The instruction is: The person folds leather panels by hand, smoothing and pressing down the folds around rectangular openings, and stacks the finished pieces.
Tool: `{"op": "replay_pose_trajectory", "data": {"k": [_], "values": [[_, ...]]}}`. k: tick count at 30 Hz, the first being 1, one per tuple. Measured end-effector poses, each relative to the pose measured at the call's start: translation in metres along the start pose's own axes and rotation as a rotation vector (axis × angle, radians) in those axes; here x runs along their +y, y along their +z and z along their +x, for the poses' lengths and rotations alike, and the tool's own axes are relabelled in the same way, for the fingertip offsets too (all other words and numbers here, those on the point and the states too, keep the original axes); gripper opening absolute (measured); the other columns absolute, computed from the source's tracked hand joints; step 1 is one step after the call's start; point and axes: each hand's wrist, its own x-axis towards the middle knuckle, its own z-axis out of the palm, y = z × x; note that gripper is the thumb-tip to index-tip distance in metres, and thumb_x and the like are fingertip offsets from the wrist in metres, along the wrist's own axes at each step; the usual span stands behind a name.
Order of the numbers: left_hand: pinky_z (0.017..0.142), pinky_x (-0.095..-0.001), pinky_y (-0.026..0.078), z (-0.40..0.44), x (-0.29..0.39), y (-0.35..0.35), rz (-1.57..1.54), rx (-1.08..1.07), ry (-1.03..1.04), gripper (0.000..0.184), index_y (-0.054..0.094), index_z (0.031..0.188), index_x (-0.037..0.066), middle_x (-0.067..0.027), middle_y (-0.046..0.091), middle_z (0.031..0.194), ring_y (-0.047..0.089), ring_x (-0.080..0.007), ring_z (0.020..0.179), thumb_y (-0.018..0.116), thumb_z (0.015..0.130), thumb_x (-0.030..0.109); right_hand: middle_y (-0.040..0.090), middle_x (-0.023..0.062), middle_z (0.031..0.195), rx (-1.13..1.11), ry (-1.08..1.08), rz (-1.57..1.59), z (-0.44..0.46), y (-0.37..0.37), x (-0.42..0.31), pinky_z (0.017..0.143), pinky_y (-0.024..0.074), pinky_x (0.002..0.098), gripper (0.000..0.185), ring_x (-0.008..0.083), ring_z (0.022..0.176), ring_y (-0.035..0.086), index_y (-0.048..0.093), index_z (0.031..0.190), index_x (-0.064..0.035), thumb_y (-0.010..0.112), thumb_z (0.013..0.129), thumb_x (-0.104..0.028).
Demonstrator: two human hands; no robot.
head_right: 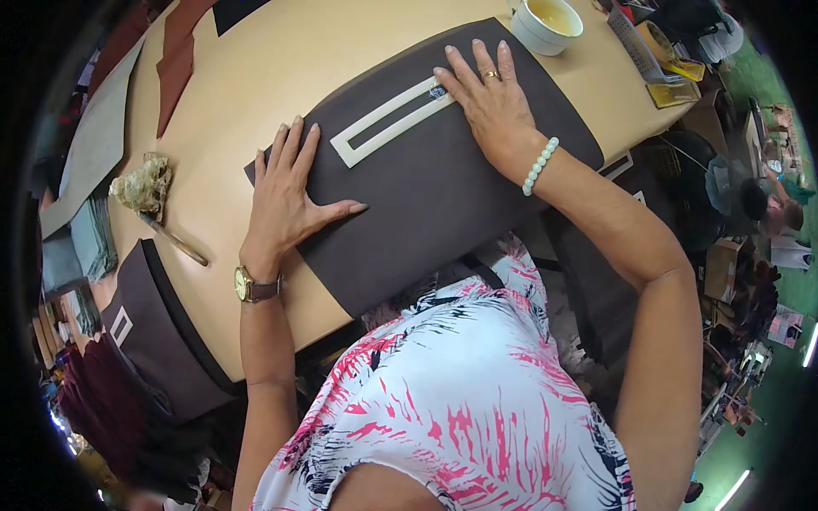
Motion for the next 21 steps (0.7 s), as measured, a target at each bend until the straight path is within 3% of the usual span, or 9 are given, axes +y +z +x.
{"op": "replay_pose_trajectory", "data": {"k": [6, 21], "values": [[0.105, -0.0565, 0.021, -0.001, 0.004, -0.016, 0.068, -0.141, -0.077, 0.113, 0.036, 0.137, 0.006, -0.0146, 0.03, 0.144, 0.024, -0.0338, 0.134, 0.075, 0.048, 0.065, 0.021, 0.0068, 0.148, 0.009, -0.036, 0.042, -0.003, -0.006, -0.006, 0.11, 0.0095, 0.0537, 0.064, 0.0318, 0.135, 0.021, 0.02, 0.145, -0.0192, 0.048, 0.087, -0.019], [0.101, -0.0583, 0.025, -0.004, -0.001, -0.008, 0.033, -0.03, -0.02, 0.112, 0.04, 0.132, 0.0, -0.0168, 0.035, 0.14, 0.029, -0.0353, 0.131, 0.074, 0.048, 0.066, 0.026, 0.0085, 0.146, 0.147, -0.112, 0.161, -0.001, -0.038, -0.05, 0.11, 0.0095, 0.0535, 0.06, 0.0327, 0.134, 0.022, 0.027, 0.142, -0.0146, 0.046, 0.087, -0.025]]}}
